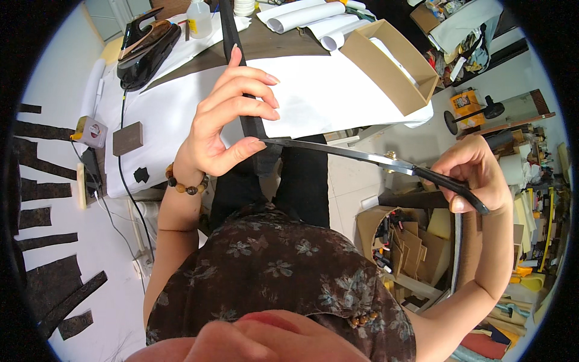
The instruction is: The person uses shears to cut a black strip along the edges of a rectangular board, then folds the board and trims the strip further. The person handles the board and strip throughout, making precise cuts and adjustments.
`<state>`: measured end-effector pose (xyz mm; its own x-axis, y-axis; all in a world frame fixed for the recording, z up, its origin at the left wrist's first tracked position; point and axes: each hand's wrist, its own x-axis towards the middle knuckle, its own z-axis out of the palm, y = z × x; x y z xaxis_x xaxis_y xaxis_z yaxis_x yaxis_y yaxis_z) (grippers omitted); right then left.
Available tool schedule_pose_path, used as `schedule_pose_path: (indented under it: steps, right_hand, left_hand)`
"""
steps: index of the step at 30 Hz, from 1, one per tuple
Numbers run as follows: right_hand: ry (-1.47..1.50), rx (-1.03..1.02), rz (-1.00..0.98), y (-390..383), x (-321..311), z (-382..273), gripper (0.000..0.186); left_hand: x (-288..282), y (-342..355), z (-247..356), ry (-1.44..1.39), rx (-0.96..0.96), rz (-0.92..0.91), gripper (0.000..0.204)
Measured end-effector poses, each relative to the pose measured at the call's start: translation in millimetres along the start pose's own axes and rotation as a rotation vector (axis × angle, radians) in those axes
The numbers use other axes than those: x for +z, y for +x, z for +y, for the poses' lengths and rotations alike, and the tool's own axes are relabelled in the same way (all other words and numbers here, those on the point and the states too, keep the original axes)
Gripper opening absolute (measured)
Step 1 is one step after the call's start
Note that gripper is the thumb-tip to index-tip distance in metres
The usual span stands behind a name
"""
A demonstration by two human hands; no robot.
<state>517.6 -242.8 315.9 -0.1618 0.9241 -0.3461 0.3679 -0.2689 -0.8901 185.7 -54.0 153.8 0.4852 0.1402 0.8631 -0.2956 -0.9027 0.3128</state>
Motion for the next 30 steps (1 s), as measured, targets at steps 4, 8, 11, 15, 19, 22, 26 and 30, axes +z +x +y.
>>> schedule_pose_path:
  steps: [4,8,11,15,19,22,26,30]
  right_hand:
    - [0.034,-0.034,0.016,-2.5,4.2,3.0,0.056]
    - [0.1,-0.03,0.018,-7.0,11.1,5.9,0.055]
    - [0.133,-0.024,0.026,-11.6,14.2,8.2,0.054]
    - [0.212,-0.02,0.049,-17.6,15.7,16.3,0.051]
    - [0.258,0.008,-0.038,-12.4,11.7,9.3,0.048]
    - [0.279,-0.011,-0.061,-9.2,10.9,9.9,0.047]
    - [0.284,-0.009,-0.061,-12.4,14.1,6.4,0.046]
    - [0.261,0.003,-0.06,-13.2,15.5,4.3,0.046]
  left_hand:
    - [3.3,0.8,-1.5,-0.01,0.005,0.011,0.027]
    - [4.4,1.2,-1.4,-0.011,0.001,0.01,0.026]
    - [4.2,1.6,-1.4,-0.008,-0.001,0.007,0.027]
    - [5.3,1.7,-3.3,-0.01,0.007,0.014,0.03]
    - [6.0,1.8,-3.9,-0.006,0.008,0.015,0.031]
    - [5.1,1.8,-3.6,-0.004,0.007,0.015,0.031]
    - [3.2,4.7,3.2,-0.037,-0.004,0.03,0.023]
    - [3.2,4.1,2.1,-0.01,0.005,0.023,0.022]
